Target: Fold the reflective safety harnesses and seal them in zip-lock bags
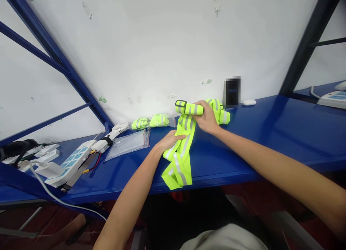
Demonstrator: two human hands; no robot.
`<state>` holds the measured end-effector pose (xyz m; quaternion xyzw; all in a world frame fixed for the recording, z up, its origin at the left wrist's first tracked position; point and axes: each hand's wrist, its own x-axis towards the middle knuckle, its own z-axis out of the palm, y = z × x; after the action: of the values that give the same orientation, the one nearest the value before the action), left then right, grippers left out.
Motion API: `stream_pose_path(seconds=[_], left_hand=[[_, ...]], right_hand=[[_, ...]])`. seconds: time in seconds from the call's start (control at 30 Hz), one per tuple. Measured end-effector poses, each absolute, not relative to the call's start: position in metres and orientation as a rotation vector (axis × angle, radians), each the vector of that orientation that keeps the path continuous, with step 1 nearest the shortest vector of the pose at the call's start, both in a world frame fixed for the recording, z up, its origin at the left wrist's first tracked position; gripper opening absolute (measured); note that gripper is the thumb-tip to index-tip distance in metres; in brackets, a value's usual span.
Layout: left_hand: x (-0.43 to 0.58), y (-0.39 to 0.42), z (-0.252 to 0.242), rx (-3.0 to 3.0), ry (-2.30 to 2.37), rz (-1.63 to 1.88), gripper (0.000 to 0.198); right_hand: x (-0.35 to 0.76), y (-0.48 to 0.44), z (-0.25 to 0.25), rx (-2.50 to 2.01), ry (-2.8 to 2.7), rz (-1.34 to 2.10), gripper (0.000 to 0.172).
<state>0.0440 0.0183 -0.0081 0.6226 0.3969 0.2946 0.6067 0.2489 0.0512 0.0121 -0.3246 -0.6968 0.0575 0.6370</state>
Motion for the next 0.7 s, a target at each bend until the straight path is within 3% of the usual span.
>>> stream_pose_path(seconds=[0.27, 0.47, 0.57, 0.7], left_hand=[[0.047, 0.015, -0.005, 1.304, 0.828, 0.856, 0.041], [0.044, 0.013, 0.0, 1.181, 0.74, 1.032, 0.026], [0.039, 0.009, 0.007, 1.042, 0.657, 1.036, 0.034], [0.038, 0.0, 0.021, 0.904, 0.536, 1.039, 0.05]], right_hand=[[0.251, 0.051, -0.001, -0.563, -1.978, -0.008, 0.056], [0.248, 0.048, 0.0, -0.488, -2.061, 0.02, 0.065], [0.246, 0.042, -0.001, -0.556, -2.063, 0.191, 0.062], [0.239, 0.036, -0.005, -0.664, -2.002, 0.511, 0.039]])
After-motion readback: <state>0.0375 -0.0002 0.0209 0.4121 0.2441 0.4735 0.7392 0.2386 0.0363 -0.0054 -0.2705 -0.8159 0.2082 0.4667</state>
